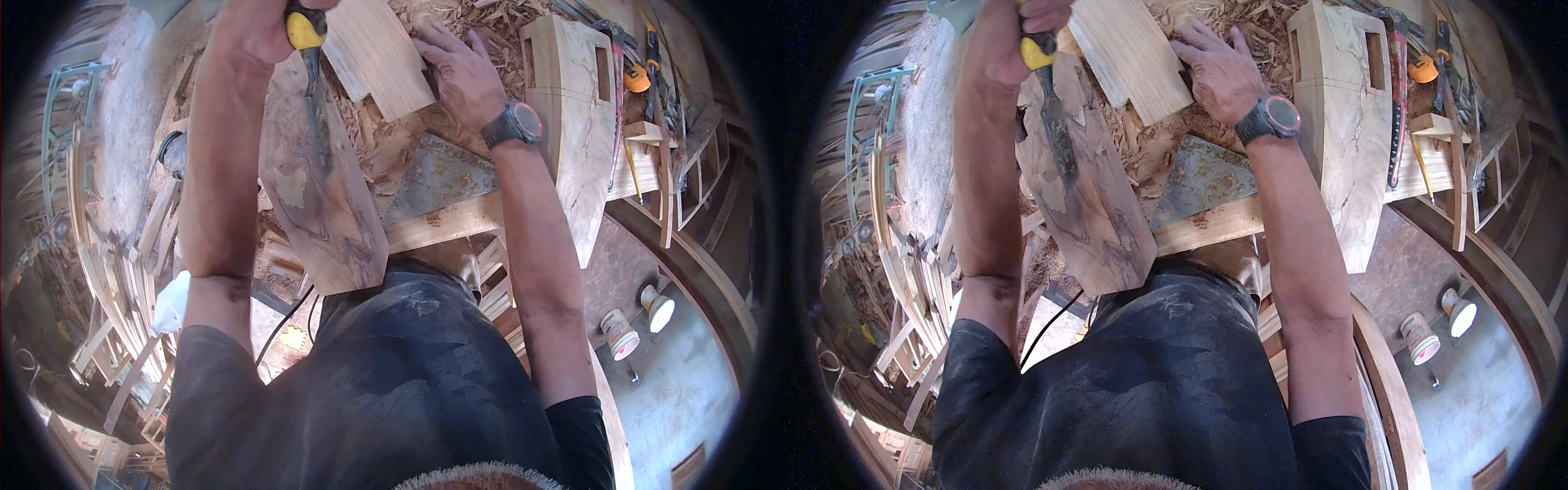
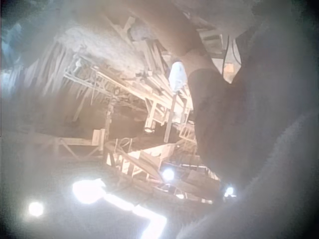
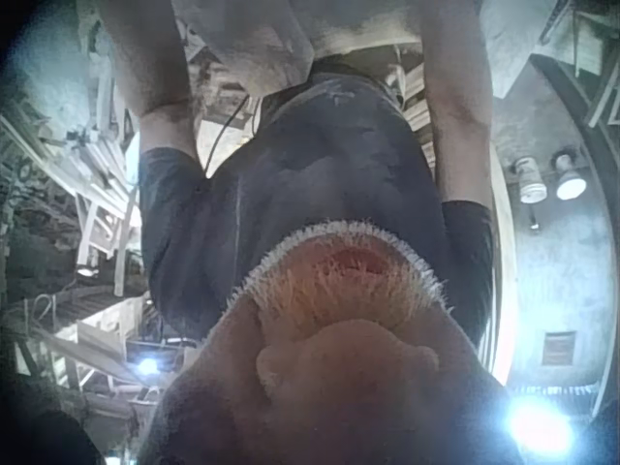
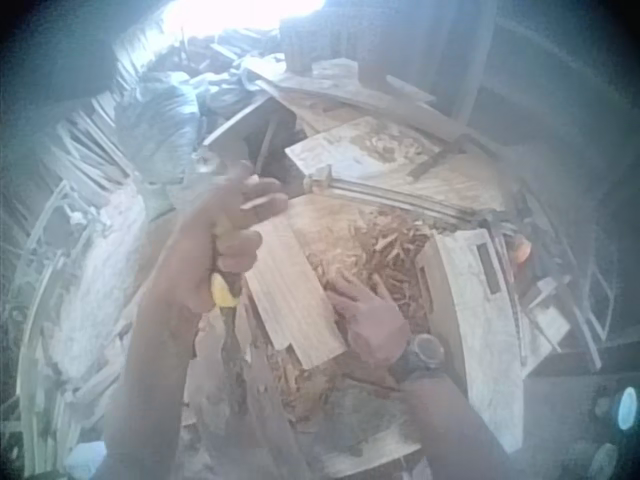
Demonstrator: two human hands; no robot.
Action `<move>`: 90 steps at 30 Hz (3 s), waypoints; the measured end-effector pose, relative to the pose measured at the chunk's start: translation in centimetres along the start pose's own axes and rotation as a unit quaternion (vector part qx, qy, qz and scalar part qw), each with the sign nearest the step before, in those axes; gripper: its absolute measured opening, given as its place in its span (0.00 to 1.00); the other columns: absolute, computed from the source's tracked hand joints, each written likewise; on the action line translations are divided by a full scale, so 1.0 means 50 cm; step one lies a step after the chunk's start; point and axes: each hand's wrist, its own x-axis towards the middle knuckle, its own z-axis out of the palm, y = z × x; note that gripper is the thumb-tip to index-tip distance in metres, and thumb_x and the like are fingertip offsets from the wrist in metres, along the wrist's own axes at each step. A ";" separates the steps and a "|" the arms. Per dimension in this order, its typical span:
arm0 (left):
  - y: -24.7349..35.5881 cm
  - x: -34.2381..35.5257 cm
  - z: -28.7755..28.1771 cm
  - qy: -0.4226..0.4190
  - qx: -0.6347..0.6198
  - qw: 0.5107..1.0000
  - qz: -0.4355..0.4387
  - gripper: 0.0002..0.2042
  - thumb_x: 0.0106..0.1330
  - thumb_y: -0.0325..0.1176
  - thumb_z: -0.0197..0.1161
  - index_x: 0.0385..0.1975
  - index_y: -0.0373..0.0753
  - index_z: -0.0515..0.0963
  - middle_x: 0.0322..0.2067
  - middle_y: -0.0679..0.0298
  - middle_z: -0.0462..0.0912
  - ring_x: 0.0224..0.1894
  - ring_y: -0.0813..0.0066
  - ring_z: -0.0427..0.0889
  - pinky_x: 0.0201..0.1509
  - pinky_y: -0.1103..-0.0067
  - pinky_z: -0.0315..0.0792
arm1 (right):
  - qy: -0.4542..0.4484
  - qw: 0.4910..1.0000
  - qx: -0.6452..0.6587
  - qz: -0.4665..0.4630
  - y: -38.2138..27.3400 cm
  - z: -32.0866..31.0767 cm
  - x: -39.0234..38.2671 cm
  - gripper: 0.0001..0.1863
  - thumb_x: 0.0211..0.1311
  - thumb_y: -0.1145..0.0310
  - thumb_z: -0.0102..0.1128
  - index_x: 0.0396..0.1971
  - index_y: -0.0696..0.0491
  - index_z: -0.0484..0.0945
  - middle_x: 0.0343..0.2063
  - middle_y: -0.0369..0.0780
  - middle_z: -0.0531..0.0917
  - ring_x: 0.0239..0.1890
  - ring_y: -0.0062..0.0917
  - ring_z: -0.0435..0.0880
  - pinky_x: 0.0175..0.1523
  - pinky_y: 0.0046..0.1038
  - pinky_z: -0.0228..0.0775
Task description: The person cuts a wooden piece with a handsaw, carves the wood using a chisel, fits a curved wooden piece onto the wooden block, and cuts the wood again with the handsaw.
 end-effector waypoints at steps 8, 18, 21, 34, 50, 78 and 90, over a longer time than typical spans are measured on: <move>0.009 0.025 -0.027 0.017 0.159 0.986 -0.050 0.24 0.76 0.50 0.58 0.59 0.36 0.75 0.48 0.56 0.80 0.20 0.92 0.60 0.19 0.91 0.55 | 0.070 0.970 0.108 0.204 -0.163 -0.041 -0.088 0.30 0.61 0.59 0.65 0.62 0.54 0.73 0.58 0.48 0.78 0.57 0.44 0.78 0.63 0.57 0.65; 0.031 -0.003 -0.028 0.017 0.134 0.991 0.003 0.27 0.74 0.52 0.60 0.58 0.33 0.73 0.40 0.65 0.76 0.18 0.91 0.59 0.18 0.90 0.53 | 0.071 0.970 -0.012 0.234 -0.180 -0.028 -0.025 0.42 0.50 0.54 0.73 0.65 0.57 0.71 0.58 0.49 0.75 0.58 0.44 0.73 0.63 0.48 0.63; 0.036 -0.022 -0.039 0.044 0.099 0.994 0.022 0.27 0.75 0.50 0.59 0.60 0.31 0.72 0.39 0.66 0.75 0.18 0.91 0.59 0.18 0.90 0.52 | 0.179 0.973 -0.013 0.145 -0.072 -0.049 0.003 0.37 0.50 0.57 0.73 0.62 0.55 0.76 0.56 0.50 0.76 0.58 0.45 0.74 0.62 0.48 0.67; 0.046 -0.051 -0.090 0.038 0.071 0.995 0.064 0.26 0.78 0.51 0.54 0.58 0.32 0.73 0.30 0.72 0.76 0.16 0.90 0.61 0.16 0.88 0.53 | 0.156 0.973 -0.058 0.161 -0.124 0.014 -0.059 0.34 0.46 0.60 0.77 0.59 0.46 0.80 0.57 0.48 0.75 0.58 0.46 0.73 0.62 0.48 0.67; 0.039 -0.009 0.013 0.037 0.103 0.972 0.208 0.14 0.75 0.48 0.60 0.37 0.44 0.75 0.19 0.77 0.63 0.16 0.87 0.59 0.18 0.85 0.53 | 0.155 0.961 0.096 0.206 -0.165 -0.108 -0.112 0.27 0.57 0.59 0.74 0.56 0.51 0.82 0.56 0.48 0.80 0.57 0.43 0.79 0.62 0.41 0.72; -0.125 0.082 0.163 -0.060 0.191 0.957 0.208 0.12 0.68 0.40 0.71 0.27 0.42 0.79 0.16 0.75 0.76 0.17 0.89 0.71 0.21 0.86 0.63 | 0.080 0.898 -0.062 0.428 0.276 -0.243 -0.381 0.22 0.68 0.63 0.63 0.58 0.57 0.79 0.44 0.51 0.87 0.47 0.40 0.88 0.53 0.38 0.77; -0.159 0.061 0.164 -0.055 0.188 0.956 0.218 0.07 0.67 0.34 0.73 0.34 0.38 0.85 0.24 0.75 0.84 0.25 0.90 0.78 0.28 0.87 0.71 | 0.167 0.870 0.120 0.449 0.151 -0.334 -0.333 0.23 0.68 0.63 0.68 0.57 0.60 0.80 0.29 0.31 0.78 0.27 0.14 0.70 0.31 0.21 0.62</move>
